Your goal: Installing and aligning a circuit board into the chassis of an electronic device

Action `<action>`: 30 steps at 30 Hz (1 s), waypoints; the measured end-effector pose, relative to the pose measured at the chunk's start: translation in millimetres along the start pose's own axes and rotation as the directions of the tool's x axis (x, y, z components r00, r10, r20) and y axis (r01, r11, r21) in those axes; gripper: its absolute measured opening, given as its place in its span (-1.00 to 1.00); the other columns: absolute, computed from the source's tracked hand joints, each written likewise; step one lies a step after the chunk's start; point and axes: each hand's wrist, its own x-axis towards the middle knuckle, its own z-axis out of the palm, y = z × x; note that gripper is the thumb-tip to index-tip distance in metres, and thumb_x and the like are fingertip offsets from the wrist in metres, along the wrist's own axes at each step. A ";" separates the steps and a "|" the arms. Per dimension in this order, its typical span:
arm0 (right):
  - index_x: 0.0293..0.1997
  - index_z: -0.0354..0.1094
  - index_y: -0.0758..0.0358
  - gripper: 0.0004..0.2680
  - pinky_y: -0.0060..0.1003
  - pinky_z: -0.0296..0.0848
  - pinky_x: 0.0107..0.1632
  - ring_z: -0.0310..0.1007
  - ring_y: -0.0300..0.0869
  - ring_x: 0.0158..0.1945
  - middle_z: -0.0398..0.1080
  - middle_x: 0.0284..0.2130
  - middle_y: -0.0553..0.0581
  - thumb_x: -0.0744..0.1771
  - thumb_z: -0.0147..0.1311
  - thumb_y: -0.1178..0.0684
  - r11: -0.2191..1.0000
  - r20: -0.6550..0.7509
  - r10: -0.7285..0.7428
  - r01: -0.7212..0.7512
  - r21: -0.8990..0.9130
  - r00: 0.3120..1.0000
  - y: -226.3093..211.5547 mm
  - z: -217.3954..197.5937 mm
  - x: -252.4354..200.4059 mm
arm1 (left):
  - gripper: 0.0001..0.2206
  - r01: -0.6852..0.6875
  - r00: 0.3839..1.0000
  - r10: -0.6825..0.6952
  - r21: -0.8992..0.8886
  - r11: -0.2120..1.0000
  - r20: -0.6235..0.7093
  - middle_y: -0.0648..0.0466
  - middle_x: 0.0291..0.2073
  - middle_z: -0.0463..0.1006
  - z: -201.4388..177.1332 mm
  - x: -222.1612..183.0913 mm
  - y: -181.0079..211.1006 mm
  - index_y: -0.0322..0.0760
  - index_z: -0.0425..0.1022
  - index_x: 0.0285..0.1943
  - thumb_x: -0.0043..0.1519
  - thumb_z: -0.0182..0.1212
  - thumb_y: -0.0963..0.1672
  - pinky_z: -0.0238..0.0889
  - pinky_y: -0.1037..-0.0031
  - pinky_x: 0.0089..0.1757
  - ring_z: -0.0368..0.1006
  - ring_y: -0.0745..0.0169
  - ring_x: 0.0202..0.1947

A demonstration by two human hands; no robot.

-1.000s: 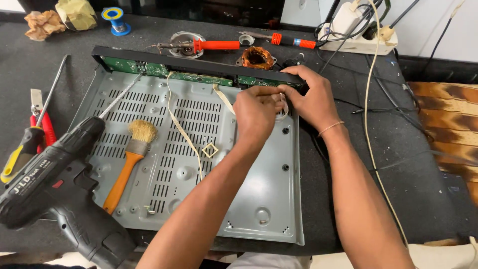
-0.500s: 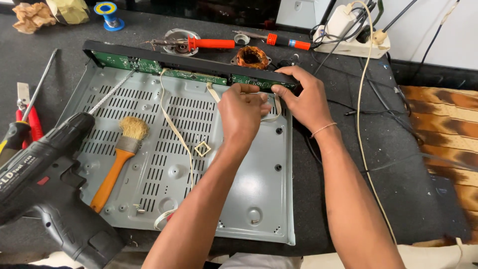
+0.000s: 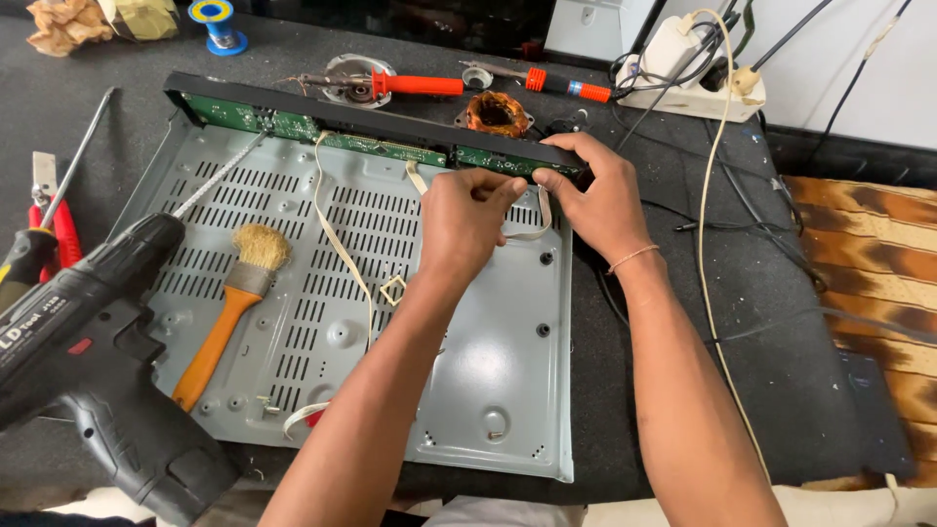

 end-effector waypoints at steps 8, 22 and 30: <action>0.06 0.52 0.03 -0.78 -0.12 0.43 0.11 0.54 0.00 0.00 0.55 -0.14 0.12 0.32 0.35 0.01 1.000 -0.006 0.022 -0.022 0.005 1.000 -1.0 1.0 0.6 | -0.86 0.061 0.998 -0.061 0.003 0.998 0.008 0.13 -0.65 0.57 -8.1 0.8 3.3 -0.27 0.68 -0.16 0.17 0.25 -0.18 0.46 0.60 -0.50 0.56 0.36 -0.69; 0.08 0.51 0.06 -0.78 -0.09 0.42 0.17 0.52 0.06 0.08 0.54 -0.08 0.15 0.33 0.33 0.02 0.999 0.007 0.014 -0.014 0.032 1.000 -2.5 -0.7 2.6 | -0.81 -0.217 0.976 0.180 0.615 0.758 0.122 -0.09 -0.18 0.48 8.0 -1.9 -3.3 -0.36 0.61 -0.14 0.21 0.37 -0.11 0.51 -0.07 -0.14 0.59 -0.36 -0.18; 0.09 0.50 0.08 -0.78 -0.02 0.43 0.16 0.51 0.14 0.08 0.54 -0.09 0.22 0.34 0.31 0.04 1.000 0.006 0.008 -0.008 0.016 1.000 -2.9 0.2 2.2 | -0.83 -0.255 0.957 0.283 0.647 0.719 0.062 -0.11 -0.28 0.49 14.2 4.9 -20.9 -0.40 0.57 -0.27 0.18 0.22 -0.13 0.50 -0.12 -0.25 0.60 -0.36 -0.29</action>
